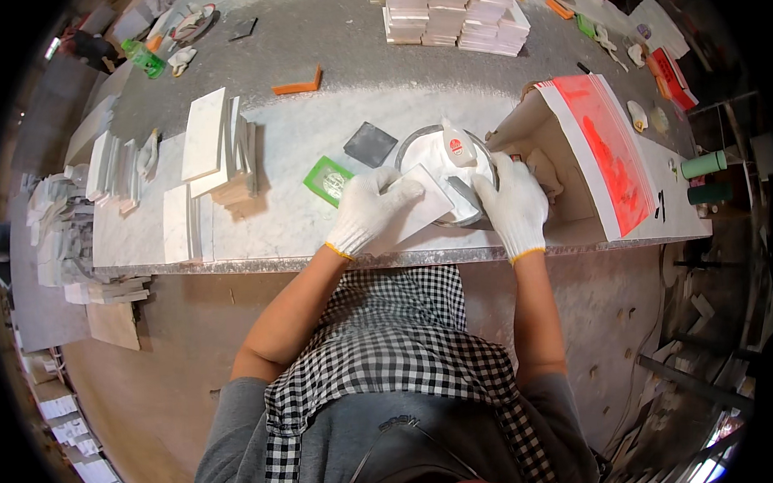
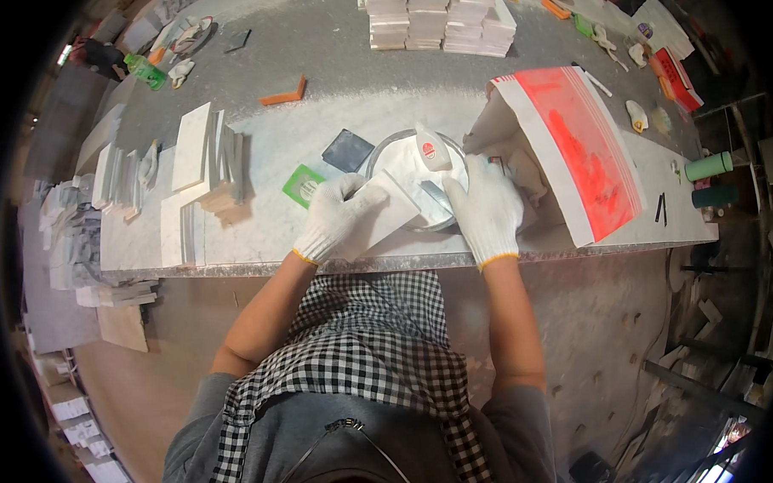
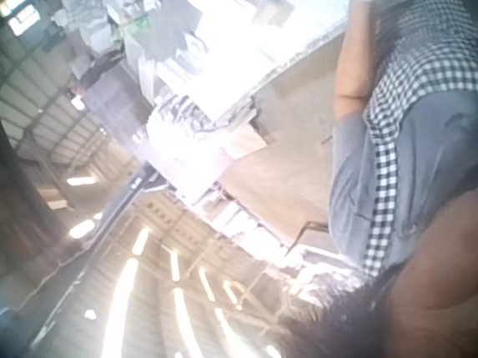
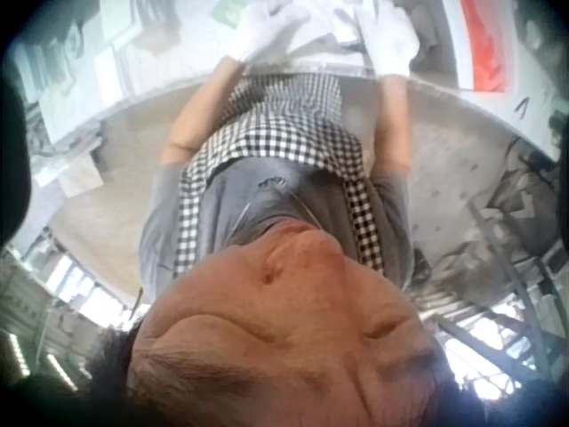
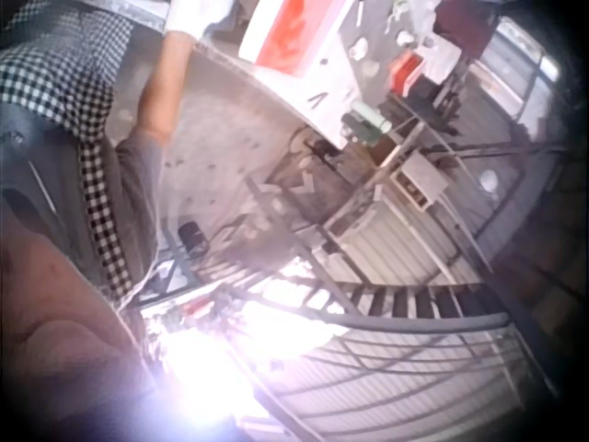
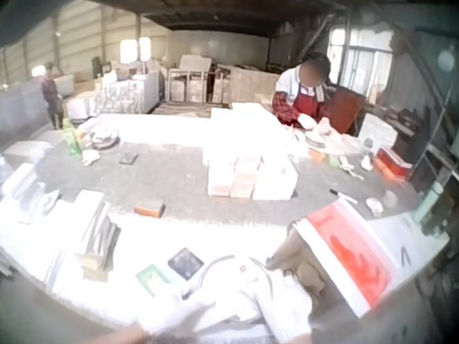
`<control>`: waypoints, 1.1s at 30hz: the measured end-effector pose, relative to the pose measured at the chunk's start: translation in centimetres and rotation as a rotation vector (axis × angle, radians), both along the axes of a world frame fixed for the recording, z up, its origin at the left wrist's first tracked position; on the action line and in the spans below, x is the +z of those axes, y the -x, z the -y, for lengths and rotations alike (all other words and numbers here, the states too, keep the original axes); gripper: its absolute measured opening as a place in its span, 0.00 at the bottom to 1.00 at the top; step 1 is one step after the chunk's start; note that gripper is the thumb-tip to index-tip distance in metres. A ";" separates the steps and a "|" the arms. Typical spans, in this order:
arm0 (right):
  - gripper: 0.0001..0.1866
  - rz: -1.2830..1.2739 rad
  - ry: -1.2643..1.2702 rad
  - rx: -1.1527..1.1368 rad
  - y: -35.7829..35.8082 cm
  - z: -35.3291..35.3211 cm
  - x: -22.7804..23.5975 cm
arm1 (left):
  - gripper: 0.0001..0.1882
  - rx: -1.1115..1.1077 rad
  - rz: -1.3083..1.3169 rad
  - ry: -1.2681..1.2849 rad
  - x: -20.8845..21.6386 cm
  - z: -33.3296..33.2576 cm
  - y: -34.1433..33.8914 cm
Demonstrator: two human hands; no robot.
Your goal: The person sands small rectangular wood pieces with a green sanding block, then applies a white paste to the edges using a metal spatula. The person repeats this process on multiple pieces, stacking finished items on the table.
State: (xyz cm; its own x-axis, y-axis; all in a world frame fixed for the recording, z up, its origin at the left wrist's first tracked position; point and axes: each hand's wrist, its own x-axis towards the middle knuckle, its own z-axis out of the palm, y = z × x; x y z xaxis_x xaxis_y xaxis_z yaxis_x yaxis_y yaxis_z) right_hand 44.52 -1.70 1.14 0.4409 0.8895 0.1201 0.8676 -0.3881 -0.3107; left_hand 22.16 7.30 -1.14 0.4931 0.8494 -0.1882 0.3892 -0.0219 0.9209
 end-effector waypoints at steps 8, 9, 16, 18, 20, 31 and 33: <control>0.21 -0.229 0.148 -0.007 0.5 3.5 -0.2 | 0.21 -0.036 -0.023 0.035 0.3 0.1 0.0; 0.19 -0.309 0.113 -0.011 0.4 3.6 -0.3 | 0.19 -0.039 -0.038 0.051 0.1 0.2 0.0; 0.13 -0.636 -0.055 0.015 -1.2 3.6 -2.0 | 0.18 -0.060 -0.067 0.054 -0.3 0.0 0.0; 0.13 -0.649 -0.010 0.046 -1.4 3.5 -1.6 | 0.23 -0.057 -0.041 0.018 -1.2 -0.1 0.0; 0.13 -0.648 0.048 0.072 -1.5 3.4 -1.0 | 0.26 -0.058 -0.029 0.007 -1.0 0.0 -0.1; 0.12 -1.046 -0.259 -0.008 0.3 3.8 1.3 | 0.23 -0.059 -0.008 0.067 0.1 0.2 -0.8; 0.12 -1.074 -0.290 0.000 1.0 3.9 2.0 | 0.20 -0.093 -0.009 0.085 0.9 0.1 -1.2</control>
